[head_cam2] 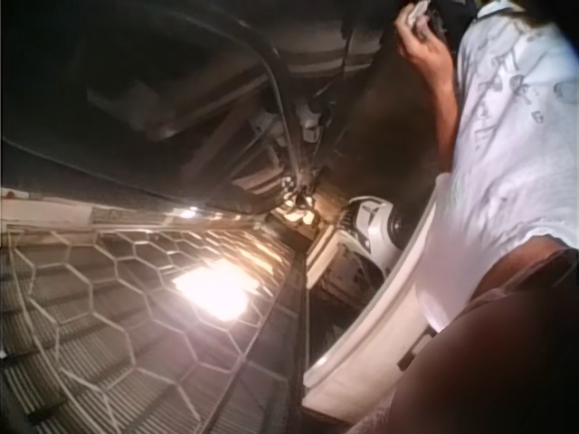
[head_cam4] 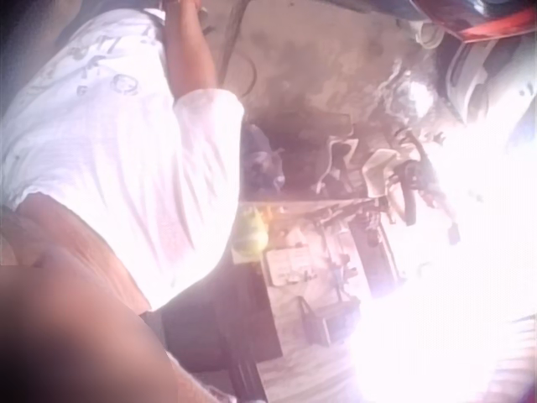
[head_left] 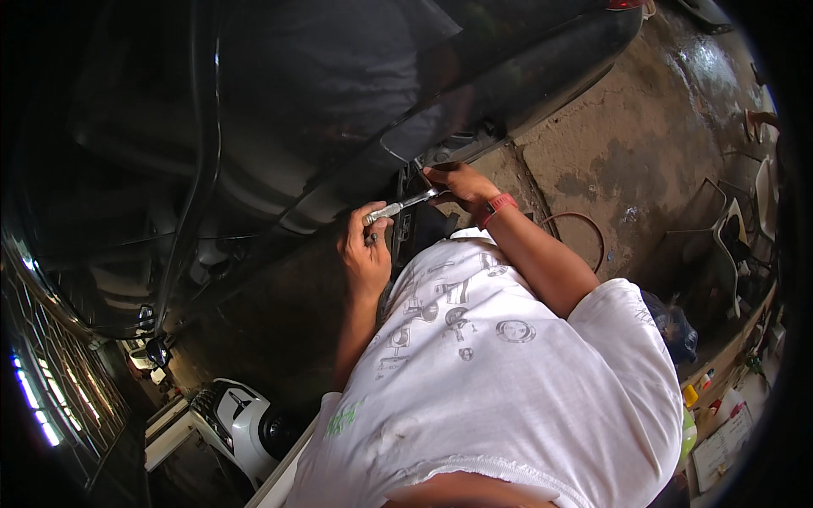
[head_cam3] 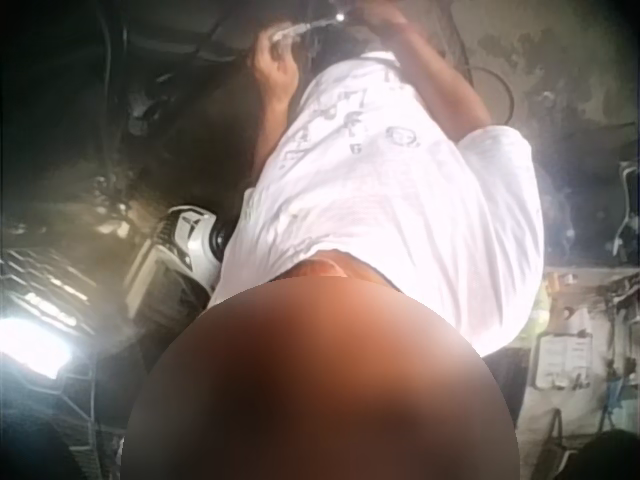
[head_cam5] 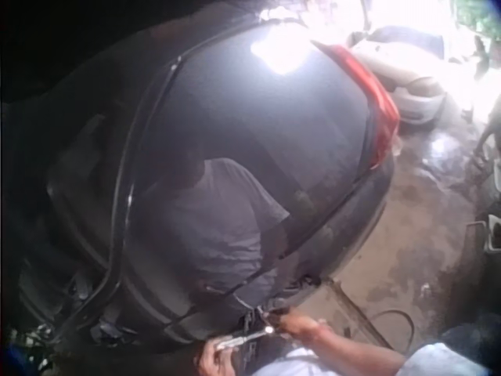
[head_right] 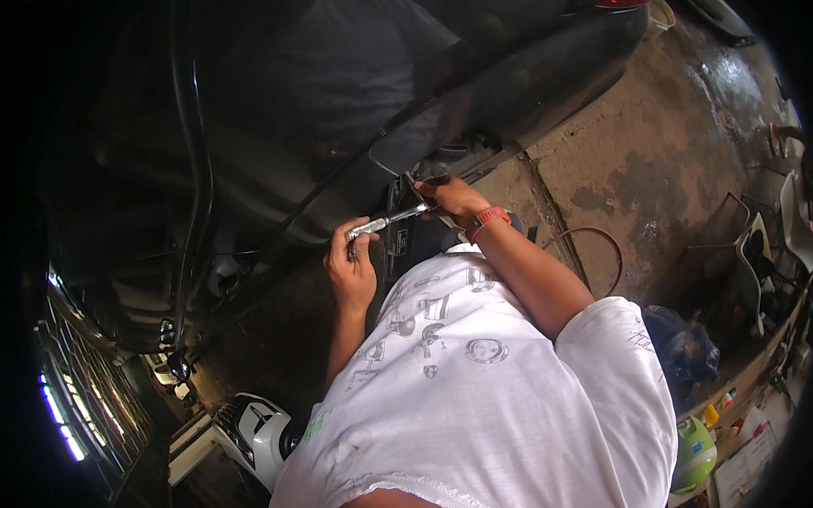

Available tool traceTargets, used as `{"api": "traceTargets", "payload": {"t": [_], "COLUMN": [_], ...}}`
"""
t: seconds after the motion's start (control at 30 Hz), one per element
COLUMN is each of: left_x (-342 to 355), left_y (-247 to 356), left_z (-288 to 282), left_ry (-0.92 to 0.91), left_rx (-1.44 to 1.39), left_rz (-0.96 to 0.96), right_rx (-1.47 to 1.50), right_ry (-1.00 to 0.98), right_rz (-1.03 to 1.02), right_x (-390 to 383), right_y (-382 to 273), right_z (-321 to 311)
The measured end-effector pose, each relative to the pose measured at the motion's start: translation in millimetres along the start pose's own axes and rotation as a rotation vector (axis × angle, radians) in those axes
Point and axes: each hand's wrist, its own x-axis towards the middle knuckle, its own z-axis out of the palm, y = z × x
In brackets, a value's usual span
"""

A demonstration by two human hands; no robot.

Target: The person walks through a garage, then uses a wrench to loosen and remove bolts from a car's rear bumper. After removing the bumper cover, the person applies masking tape to the edge of the bumper and marks it with a pen.

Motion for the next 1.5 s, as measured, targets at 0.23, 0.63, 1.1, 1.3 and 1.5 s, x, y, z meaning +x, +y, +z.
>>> {"api": "traceTargets", "payload": {"t": [0.23, 0.63, 1.1, 1.3, 1.5], "left_x": [-1.5, -5.0, -9.0, -9.1, -9.5], "left_y": [0.7, -3.1, -4.2, -5.2, -4.1], "left_z": [-2.5, -4.1, -0.8, -0.2, -0.4], "left_ry": [-0.017, -0.028, 0.008, 0.009, 0.006], "left_rx": [-0.027, -0.029, -0.067, -0.056, -0.059], "left_rz": [-0.029, -0.082, -0.127, -0.114, -0.147], "right_rx": [-0.036, -0.015, -0.116, -0.019, -0.149], "right_ry": [0.031, -0.006, 0.047, 0.052, 0.029], "right_rz": [-0.027, -0.022, -0.054, -0.029, -0.054], "right_x": [1.1, 1.7, 8.2, 3.9, 4.2], "right_y": [0.2, 0.4, 6.1, 2.6, 2.8], "right_z": [1.7, -3.3, -7.8, -7.0, -7.1]}}
